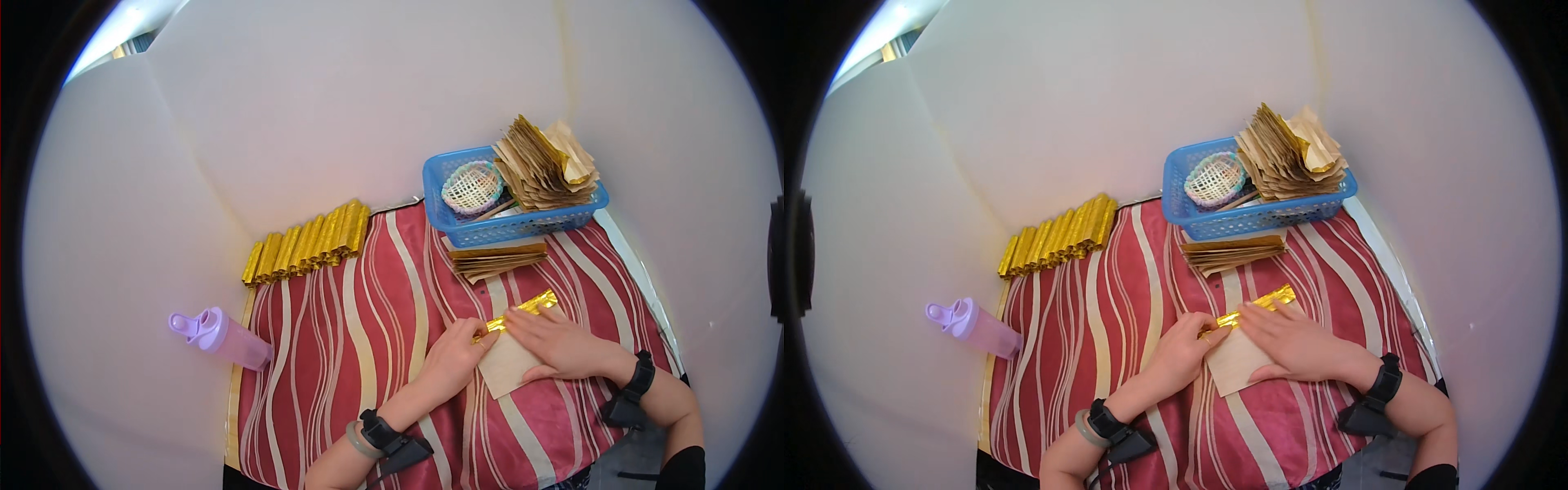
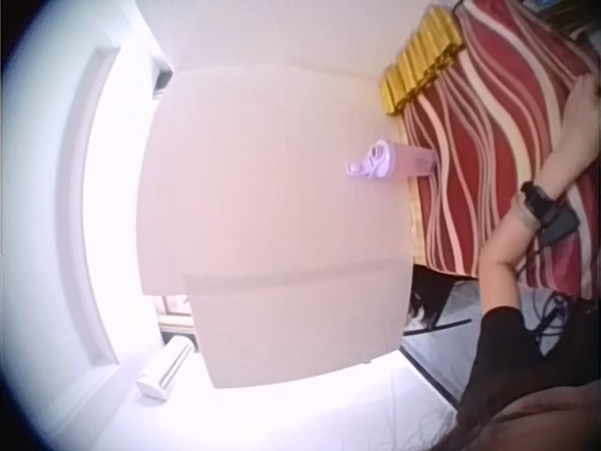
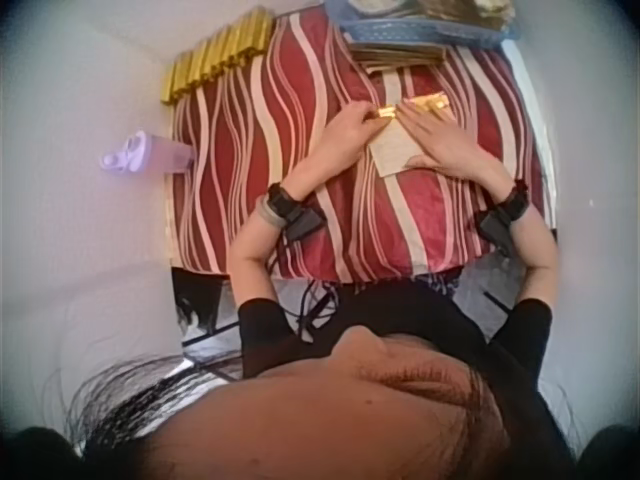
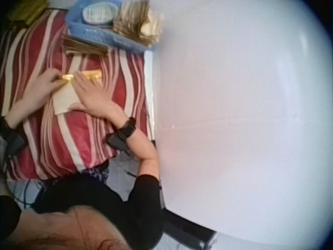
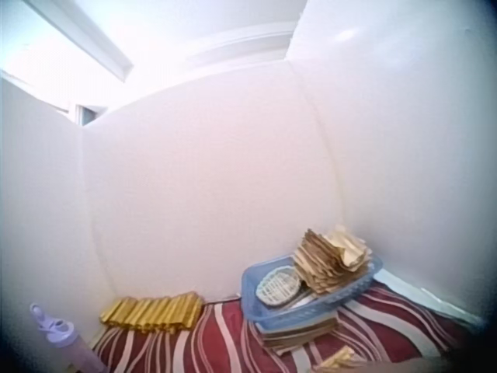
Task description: Fold rectangular sheets of gold leaf paper into thin, long strips.
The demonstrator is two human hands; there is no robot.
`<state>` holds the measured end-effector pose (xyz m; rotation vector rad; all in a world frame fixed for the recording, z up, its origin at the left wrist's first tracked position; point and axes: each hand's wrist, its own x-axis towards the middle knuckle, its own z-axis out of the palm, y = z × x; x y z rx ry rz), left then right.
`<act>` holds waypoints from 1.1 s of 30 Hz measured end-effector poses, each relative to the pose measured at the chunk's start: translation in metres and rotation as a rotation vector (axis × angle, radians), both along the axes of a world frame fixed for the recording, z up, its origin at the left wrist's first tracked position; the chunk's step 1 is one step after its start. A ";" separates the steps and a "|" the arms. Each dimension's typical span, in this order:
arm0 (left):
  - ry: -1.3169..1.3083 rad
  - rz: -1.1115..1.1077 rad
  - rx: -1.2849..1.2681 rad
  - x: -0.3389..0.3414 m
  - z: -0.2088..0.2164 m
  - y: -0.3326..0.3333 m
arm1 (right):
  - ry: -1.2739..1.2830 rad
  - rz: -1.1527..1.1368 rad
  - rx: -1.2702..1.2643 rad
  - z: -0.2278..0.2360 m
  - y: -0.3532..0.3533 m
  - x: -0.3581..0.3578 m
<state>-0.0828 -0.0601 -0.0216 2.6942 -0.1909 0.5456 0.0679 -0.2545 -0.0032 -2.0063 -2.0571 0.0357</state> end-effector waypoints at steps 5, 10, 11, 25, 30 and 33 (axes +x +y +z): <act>0.060 0.041 0.030 0.006 0.010 -0.007 | 0.102 0.067 0.007 -0.005 0.005 0.000; 0.120 0.018 0.084 -0.002 0.012 -0.004 | 0.095 0.029 -0.057 0.001 -0.012 0.018; 0.123 0.024 0.085 -0.003 0.014 -0.004 | 0.082 0.005 -0.107 0.001 -0.018 0.026; 0.203 -0.069 -0.225 -0.015 0.019 -0.020 | 0.446 0.026 -0.139 0.005 -0.030 0.046; 0.236 -0.043 -0.168 -0.014 0.024 -0.030 | 0.358 0.093 -0.147 0.003 -0.030 0.050; 0.206 -0.034 -0.150 -0.014 0.022 -0.031 | 0.381 0.086 -0.142 0.001 -0.030 0.050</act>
